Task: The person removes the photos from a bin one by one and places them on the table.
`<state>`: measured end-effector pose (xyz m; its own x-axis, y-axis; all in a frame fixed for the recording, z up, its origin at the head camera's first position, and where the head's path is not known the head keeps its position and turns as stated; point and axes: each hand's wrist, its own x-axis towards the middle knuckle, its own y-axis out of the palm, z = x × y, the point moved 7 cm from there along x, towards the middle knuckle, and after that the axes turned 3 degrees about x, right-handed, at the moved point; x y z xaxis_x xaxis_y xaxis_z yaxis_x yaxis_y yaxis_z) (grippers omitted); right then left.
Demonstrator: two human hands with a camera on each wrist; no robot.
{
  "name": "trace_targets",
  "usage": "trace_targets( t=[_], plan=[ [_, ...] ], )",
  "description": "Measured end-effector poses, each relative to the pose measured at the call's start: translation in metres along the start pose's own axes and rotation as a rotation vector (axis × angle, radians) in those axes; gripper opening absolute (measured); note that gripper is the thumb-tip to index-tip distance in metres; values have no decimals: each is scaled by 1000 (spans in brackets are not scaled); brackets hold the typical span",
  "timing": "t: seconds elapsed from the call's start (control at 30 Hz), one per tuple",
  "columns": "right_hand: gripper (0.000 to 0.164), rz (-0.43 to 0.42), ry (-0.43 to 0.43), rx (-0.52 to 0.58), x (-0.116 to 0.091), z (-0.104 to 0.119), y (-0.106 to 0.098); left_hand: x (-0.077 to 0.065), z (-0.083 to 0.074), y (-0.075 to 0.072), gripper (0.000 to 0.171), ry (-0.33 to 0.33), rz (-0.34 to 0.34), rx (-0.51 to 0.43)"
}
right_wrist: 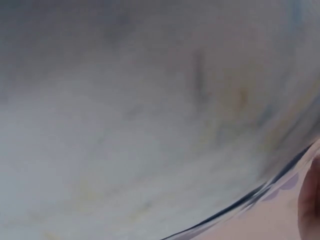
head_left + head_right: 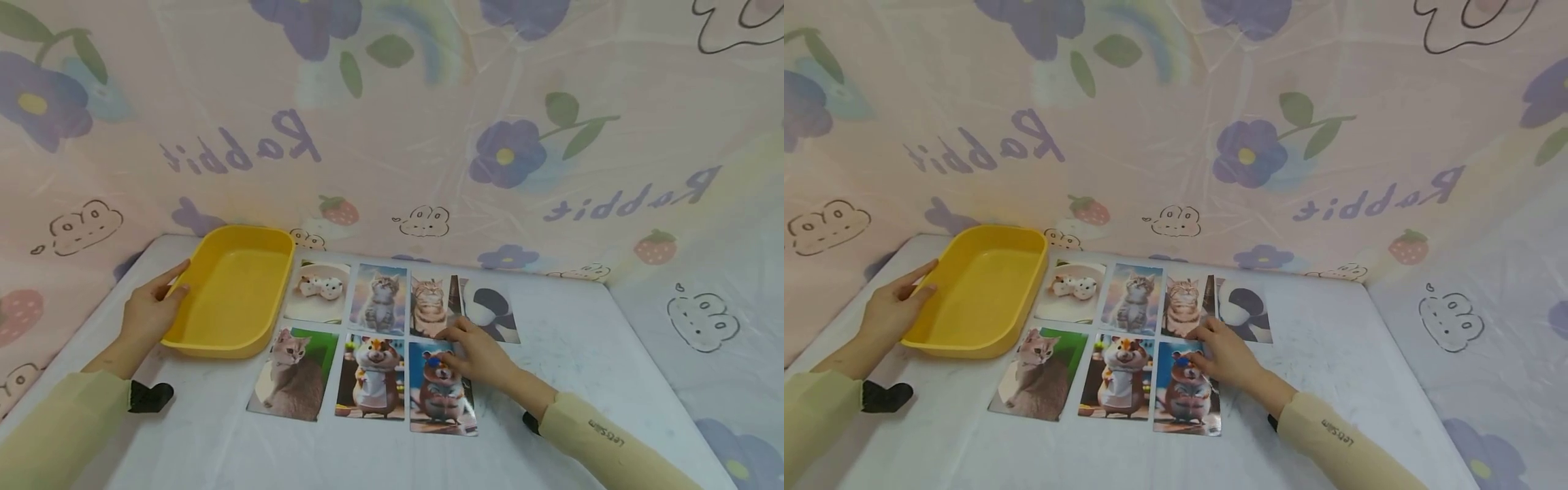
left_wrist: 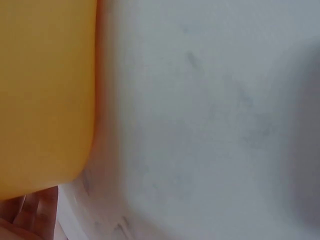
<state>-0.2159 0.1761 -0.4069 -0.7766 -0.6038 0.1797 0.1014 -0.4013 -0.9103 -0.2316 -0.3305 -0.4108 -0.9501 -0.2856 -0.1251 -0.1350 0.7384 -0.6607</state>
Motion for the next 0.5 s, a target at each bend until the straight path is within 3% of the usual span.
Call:
trace_targets(
  t=[0.2, 0.33, 0.5],
  plan=[
    [29, -112, -99, -113, -1, 11, -5, 0, -1, 1, 51, 4, 5, 46],
    [32, -106, -31, -50, 0, 5, -7, 1, -6, -1, 52, 77, 7, 129],
    [35, -122, 87, 112, 2, -7, -14, -2, -15, -5, 62, 212, 9, 388]
  ],
)
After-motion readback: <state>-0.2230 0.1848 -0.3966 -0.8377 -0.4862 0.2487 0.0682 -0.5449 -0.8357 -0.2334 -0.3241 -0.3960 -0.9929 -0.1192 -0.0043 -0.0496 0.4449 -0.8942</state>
